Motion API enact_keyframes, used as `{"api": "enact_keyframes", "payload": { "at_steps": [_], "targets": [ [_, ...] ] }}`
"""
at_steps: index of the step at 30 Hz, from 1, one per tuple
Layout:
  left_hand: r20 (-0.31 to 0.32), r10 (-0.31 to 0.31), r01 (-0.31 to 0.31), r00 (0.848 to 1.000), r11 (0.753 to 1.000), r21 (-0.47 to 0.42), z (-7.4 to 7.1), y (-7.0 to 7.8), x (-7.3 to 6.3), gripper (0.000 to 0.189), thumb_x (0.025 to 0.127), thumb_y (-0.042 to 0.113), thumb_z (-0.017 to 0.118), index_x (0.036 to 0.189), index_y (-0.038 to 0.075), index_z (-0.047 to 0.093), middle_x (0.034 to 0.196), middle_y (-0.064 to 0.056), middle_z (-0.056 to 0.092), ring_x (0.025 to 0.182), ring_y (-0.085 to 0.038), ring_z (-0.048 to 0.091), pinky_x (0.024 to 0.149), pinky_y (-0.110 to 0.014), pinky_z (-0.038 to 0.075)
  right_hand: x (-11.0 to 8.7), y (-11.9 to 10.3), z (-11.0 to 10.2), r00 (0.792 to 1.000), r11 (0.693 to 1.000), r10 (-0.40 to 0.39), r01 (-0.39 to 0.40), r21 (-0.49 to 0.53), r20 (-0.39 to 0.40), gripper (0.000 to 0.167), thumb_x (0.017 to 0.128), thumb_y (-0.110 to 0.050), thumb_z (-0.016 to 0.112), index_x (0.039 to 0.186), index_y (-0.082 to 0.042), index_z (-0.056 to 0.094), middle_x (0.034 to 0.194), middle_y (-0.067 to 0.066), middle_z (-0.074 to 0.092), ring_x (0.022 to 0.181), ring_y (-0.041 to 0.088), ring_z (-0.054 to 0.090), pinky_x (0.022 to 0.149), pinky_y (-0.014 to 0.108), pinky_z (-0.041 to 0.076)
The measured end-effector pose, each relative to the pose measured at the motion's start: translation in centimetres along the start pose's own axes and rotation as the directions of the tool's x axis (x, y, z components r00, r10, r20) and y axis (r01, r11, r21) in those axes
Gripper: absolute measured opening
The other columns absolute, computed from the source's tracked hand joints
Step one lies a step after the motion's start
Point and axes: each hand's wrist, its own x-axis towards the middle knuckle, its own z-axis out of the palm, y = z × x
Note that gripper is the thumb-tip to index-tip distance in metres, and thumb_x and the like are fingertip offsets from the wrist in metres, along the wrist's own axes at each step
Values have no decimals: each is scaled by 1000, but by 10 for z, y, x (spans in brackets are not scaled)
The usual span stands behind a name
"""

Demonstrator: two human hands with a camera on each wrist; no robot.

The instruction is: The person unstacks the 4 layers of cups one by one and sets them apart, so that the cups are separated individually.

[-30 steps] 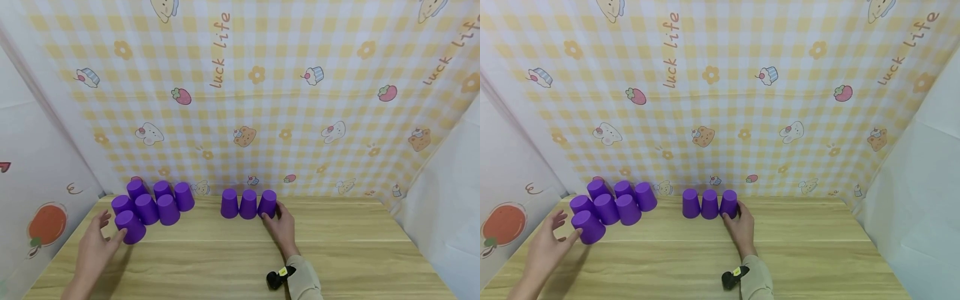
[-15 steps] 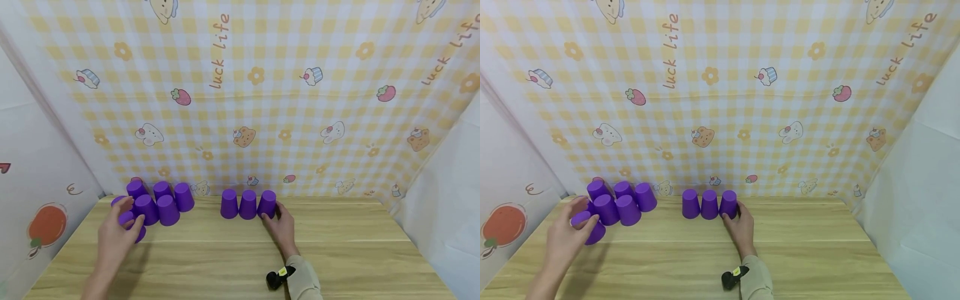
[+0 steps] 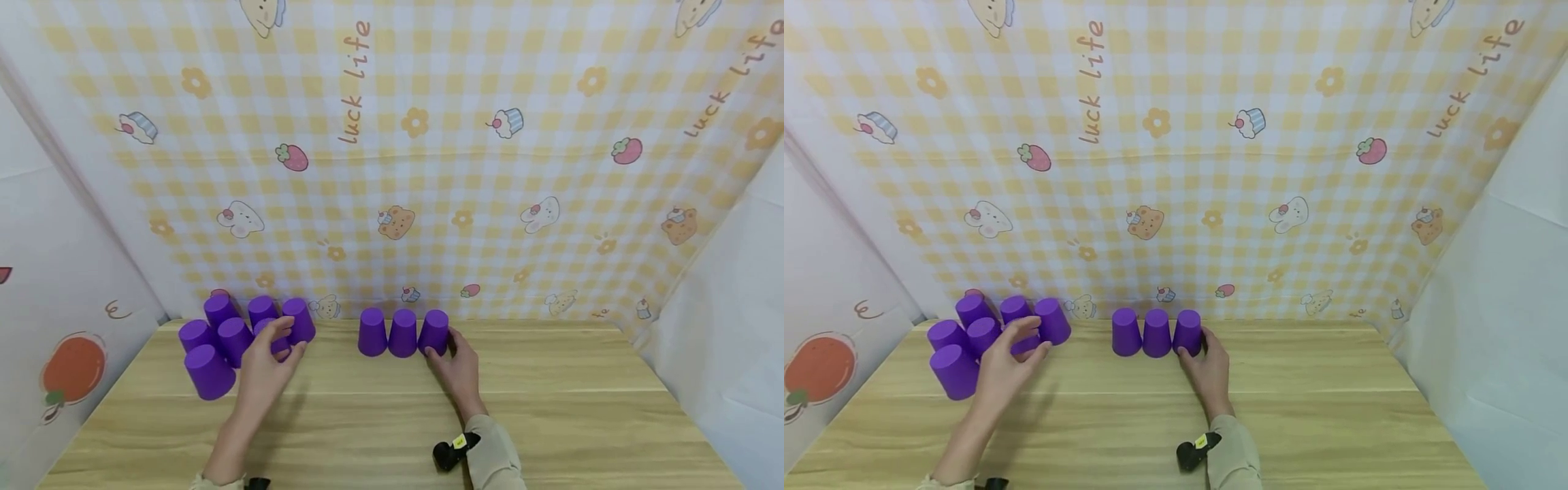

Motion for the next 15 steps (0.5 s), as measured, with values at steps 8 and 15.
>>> {"api": "enact_keyframes", "payload": {
  "at_steps": [8, 15],
  "targets": [
    [94, -110, 119, 990, 988, -97, 27, 5, 0, 44, 79, 2, 71, 121, 1, 55, 115, -18, 60, 107, -31, 57, 83, -39, 53, 0, -2, 1, 1000, 1000, -1, 1, -2, 0, 60, 75, -13, 77, 126, 5, 51, 121, 24, 56, 112, 33, 55, 97, 37, 44],
    [117, -117, 134, 986, 980, -146, 47, 8, 3, 45, 80, 3, 71, 122, 1, 54, 120, -17, 57, 110, -31, 55, 85, -42, 52, 0, -1, -1, 999, 1000, -20, 20, -12, -26, 58, 74, -13, 77, 123, 6, 53, 118, 24, 58, 109, 35, 56, 94, 39, 46]
  ]
}}
